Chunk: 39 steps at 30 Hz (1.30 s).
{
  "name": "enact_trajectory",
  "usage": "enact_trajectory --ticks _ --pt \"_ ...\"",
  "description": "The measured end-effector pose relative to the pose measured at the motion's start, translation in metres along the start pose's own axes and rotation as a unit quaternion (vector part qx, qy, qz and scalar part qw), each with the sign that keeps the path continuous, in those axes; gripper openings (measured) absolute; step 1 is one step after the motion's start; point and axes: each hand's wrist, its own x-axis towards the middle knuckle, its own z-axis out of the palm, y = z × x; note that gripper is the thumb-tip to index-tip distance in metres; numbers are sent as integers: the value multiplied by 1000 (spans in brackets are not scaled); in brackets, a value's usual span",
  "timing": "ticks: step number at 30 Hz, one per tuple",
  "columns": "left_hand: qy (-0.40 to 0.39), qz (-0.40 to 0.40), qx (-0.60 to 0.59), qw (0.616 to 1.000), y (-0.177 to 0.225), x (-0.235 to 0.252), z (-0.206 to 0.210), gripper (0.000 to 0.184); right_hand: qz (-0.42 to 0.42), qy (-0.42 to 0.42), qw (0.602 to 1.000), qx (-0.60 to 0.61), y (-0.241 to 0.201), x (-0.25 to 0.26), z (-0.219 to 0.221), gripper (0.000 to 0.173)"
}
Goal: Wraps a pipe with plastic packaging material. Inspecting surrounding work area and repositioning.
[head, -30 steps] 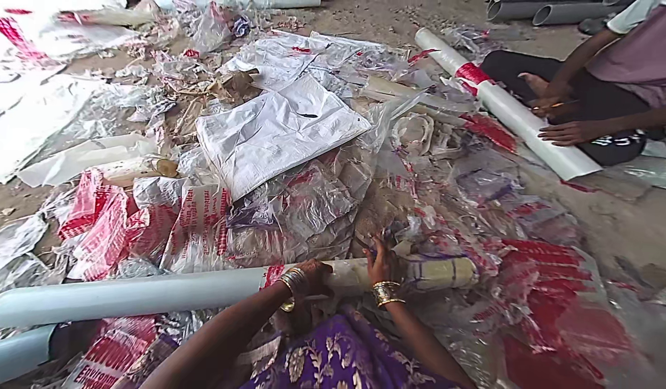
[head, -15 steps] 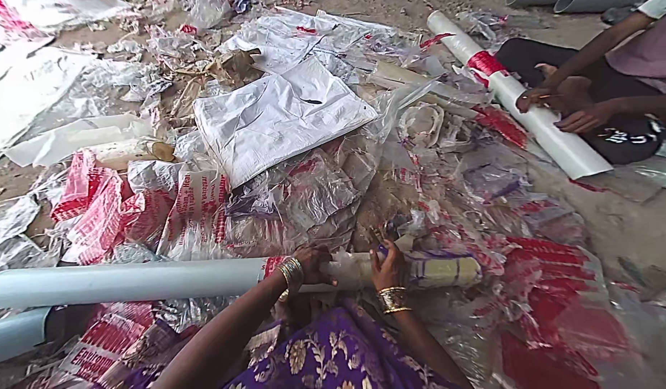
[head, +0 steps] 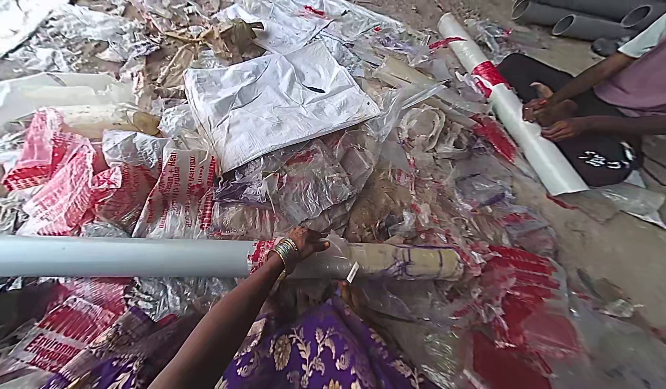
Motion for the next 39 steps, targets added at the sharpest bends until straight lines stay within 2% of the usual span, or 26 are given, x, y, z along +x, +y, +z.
enact_trajectory --ticks 5,10,12,15,20,22,25,32,35,37,39 --pt "-2 -7 -8 1000 5 -7 -1 56 -79 -44 987 -132 21 20 -14 38" --pt "-2 -6 -20 1000 6 -11 0 54 -34 -30 986 -159 49 54 5 47" --pt "-8 -15 -20 1000 7 -11 -2 54 -57 10 985 -164 65 70 14 46" --pt "3 -12 -26 1000 3 -8 1 54 -4 -28 981 -190 52 71 12 49" --pt "5 -13 -23 1000 2 -7 2 54 -47 16 981 -186 76 70 19 45" --pt "4 -7 -25 1000 1 -8 3 55 -4 -30 976 -216 63 62 15 51" --pt "9 -13 -25 1000 1 -8 7 55 -35 6 974 -223 76 73 18 47" --pt "10 -22 -35 999 3 -14 5 55 42 -19 975 -218 31 67 2 52" --pt "11 -23 -42 999 4 -14 6 54 48 -43 970 -233 30 65 0 51" --pt "26 -17 -51 998 3 -14 5 53 35 -49 966 -253 33 61 3 50" --pt "80 -6 -101 992 -5 -15 8 50 38 -68 960 -269 36 62 4 50"
